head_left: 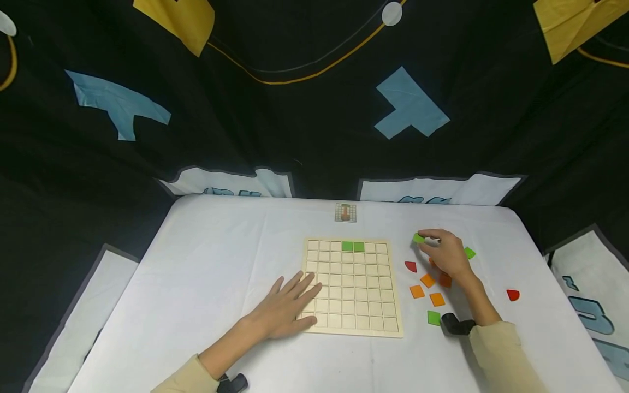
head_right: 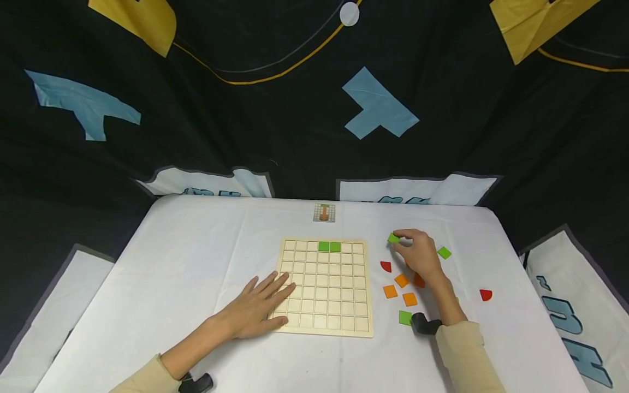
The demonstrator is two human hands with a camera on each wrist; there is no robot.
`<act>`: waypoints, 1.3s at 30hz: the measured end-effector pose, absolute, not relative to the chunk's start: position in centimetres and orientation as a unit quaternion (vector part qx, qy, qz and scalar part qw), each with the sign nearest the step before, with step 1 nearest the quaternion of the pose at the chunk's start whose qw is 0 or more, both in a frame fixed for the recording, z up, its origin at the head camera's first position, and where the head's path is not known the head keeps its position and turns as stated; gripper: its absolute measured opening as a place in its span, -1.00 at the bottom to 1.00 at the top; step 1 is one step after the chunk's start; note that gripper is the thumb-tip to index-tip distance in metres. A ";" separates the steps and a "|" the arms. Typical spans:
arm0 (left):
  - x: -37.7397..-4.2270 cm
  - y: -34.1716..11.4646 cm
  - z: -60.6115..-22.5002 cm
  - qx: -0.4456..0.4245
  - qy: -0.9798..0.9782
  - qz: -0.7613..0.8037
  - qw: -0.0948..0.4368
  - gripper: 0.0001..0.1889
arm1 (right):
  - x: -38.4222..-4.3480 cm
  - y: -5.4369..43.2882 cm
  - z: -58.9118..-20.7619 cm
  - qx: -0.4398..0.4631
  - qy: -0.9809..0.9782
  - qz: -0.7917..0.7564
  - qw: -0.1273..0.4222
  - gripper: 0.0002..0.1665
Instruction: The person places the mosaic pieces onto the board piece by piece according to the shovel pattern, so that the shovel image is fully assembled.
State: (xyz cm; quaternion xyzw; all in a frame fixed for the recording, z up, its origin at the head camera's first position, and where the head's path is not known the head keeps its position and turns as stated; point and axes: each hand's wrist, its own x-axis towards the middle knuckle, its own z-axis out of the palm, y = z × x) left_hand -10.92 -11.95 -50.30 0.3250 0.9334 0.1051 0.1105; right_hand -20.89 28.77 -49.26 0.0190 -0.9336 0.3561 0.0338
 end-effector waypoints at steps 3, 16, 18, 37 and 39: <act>-11.0 -12.0 -50.3 0.324 0.934 0.103 0.113 -0.27 | -21.2 27.1 -49.1 0.046 -0.923 0.381 0.034 -0.59; -11.0 -12.1 -50.3 0.326 0.934 0.094 0.115 -0.27 | -22.7 20.4 -48.9 0.096 -0.907 0.410 0.013 -0.61; -11.0 -12.1 -50.3 0.326 0.934 0.094 0.115 -0.27 | -22.9 19.4 -48.9 0.105 -0.903 0.416 0.010 -0.61; -11.1 -12.1 -50.5 0.330 0.933 0.095 0.106 -0.28 | -24.3 13.3 -51.0 0.197 -0.901 0.386 -0.018 -0.69; -11.1 -12.1 -50.6 0.330 0.933 0.093 0.107 -0.27 | -24.4 13.1 -51.1 0.196 -0.903 0.382 -0.018 -0.69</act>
